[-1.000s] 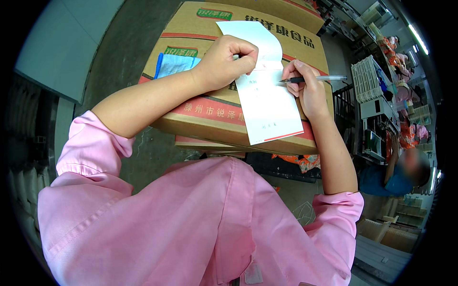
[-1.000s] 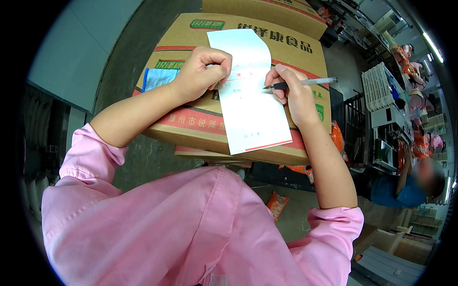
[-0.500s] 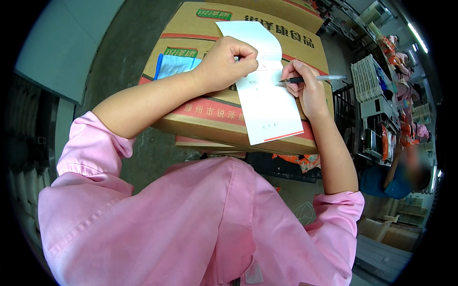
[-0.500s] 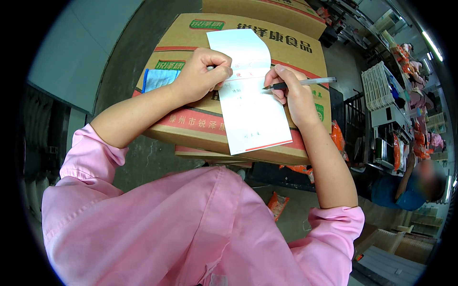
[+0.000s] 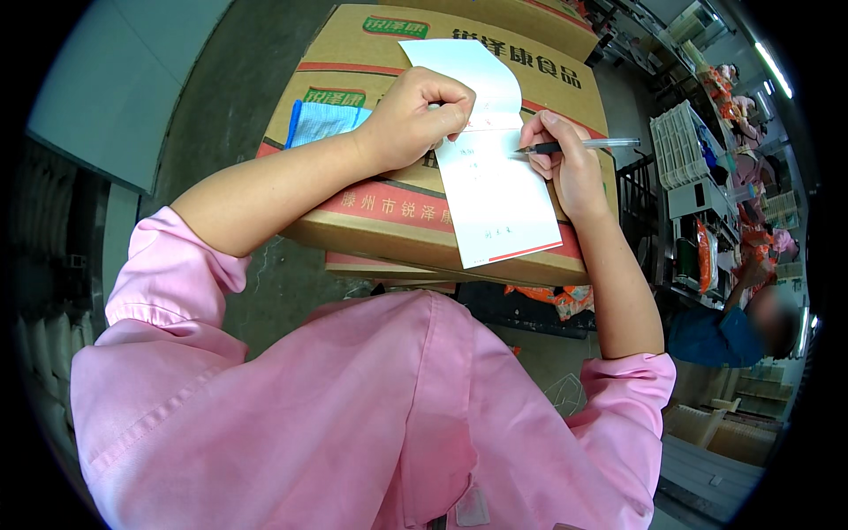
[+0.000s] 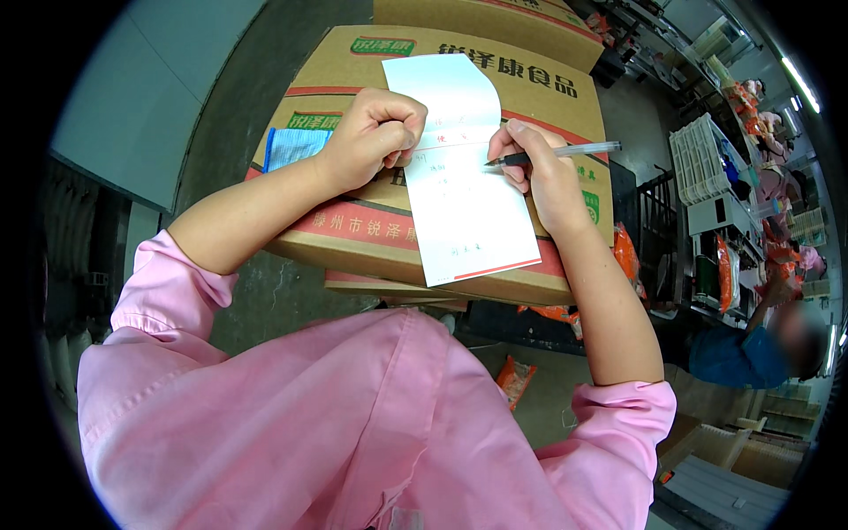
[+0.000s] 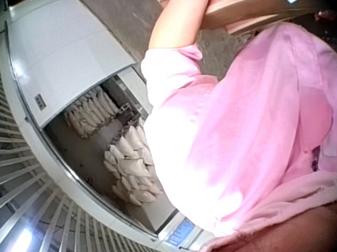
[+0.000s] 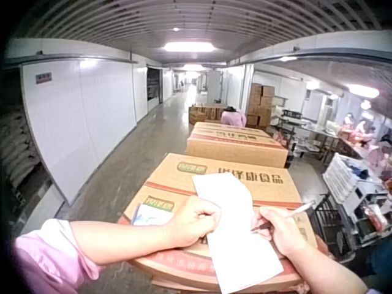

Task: The person weighs portions of food items on a digital scale, places them into orange plastic bags, and then packs the sealed bags into cardboard boxes. They also write on a notepad during the process.

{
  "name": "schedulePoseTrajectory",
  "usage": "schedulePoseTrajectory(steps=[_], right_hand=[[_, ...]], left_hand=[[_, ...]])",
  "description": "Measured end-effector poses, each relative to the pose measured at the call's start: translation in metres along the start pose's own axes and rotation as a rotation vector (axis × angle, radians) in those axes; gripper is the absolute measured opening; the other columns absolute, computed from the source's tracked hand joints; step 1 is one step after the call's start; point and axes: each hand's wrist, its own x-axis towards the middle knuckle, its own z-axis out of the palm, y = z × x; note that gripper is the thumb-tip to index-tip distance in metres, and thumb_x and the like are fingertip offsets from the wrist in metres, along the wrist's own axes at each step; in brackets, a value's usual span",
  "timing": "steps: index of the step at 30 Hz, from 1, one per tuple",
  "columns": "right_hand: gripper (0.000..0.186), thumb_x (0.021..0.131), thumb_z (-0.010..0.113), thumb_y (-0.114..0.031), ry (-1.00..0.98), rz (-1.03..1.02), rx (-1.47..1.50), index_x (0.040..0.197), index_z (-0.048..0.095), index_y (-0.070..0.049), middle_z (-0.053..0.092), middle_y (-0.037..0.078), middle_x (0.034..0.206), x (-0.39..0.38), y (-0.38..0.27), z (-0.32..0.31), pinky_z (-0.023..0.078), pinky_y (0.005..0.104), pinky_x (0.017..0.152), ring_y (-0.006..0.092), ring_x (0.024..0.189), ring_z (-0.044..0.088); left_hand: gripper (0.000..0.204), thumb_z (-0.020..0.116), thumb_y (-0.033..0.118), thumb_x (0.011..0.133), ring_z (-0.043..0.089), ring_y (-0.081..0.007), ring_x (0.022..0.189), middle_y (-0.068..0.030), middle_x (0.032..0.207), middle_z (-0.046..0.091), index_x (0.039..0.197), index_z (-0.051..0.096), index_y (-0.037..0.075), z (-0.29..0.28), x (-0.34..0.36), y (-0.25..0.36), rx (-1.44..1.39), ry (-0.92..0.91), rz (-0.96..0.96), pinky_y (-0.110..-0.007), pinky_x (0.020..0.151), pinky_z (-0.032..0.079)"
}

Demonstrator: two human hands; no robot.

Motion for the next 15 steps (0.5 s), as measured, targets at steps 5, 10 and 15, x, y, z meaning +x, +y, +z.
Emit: schedulePoseTrajectory(steps=[5, 10, 15], right_hand=[[0.044, 0.100, 0.041, -0.031, -0.012, -0.003, -0.003, 0.078, 0.062, 0.000, 0.043, -0.003, 0.055, 0.0003, 0.0003, -0.0008, 0.025, 0.0222, 0.048, 0.0052, 0.050, 0.034], [0.044, 0.100, 0.040, -0.032, -0.012, 0.002, -0.006, 0.078, 0.061, 0.000, 0.043, -0.003, 0.055, 0.0004, -0.0005, -0.0003, 0.025, 0.0222, 0.048, 0.0053, 0.050, 0.033], [0.044, 0.100, 0.040, -0.032, -0.005, 0.008, -0.017, 0.077, 0.061, 0.000, 0.042, -0.003, 0.055, -0.0002, -0.0019, 0.0001, 0.025, 0.0224, 0.049, 0.0053, 0.050, 0.033]], left_hand=[[0.028, 0.053, 0.016, 0.084, 0.041, -0.0080, 0.054, -0.0019, 0.054, 0.047, 0.061, 0.050, 0.001, 0.0002, -0.0005, -0.0006, -0.039, 0.012, -0.004, -0.028, 0.052, 0.034], [0.027, 0.052, 0.013, 0.085, 0.040, -0.0075, 0.052, -0.0010, 0.054, 0.046, 0.061, 0.048, 0.001, 0.0011, 0.0001, 0.0001, -0.013, 0.029, 0.000, -0.027, 0.051, 0.034], [0.032, 0.053, 0.010, 0.089, 0.040, -0.0056, 0.047, 0.0014, 0.053, 0.044, 0.059, 0.045, 0.003, 0.0070, 0.0019, 0.0046, 0.081, 0.066, 0.004, -0.024, 0.046, 0.034]])
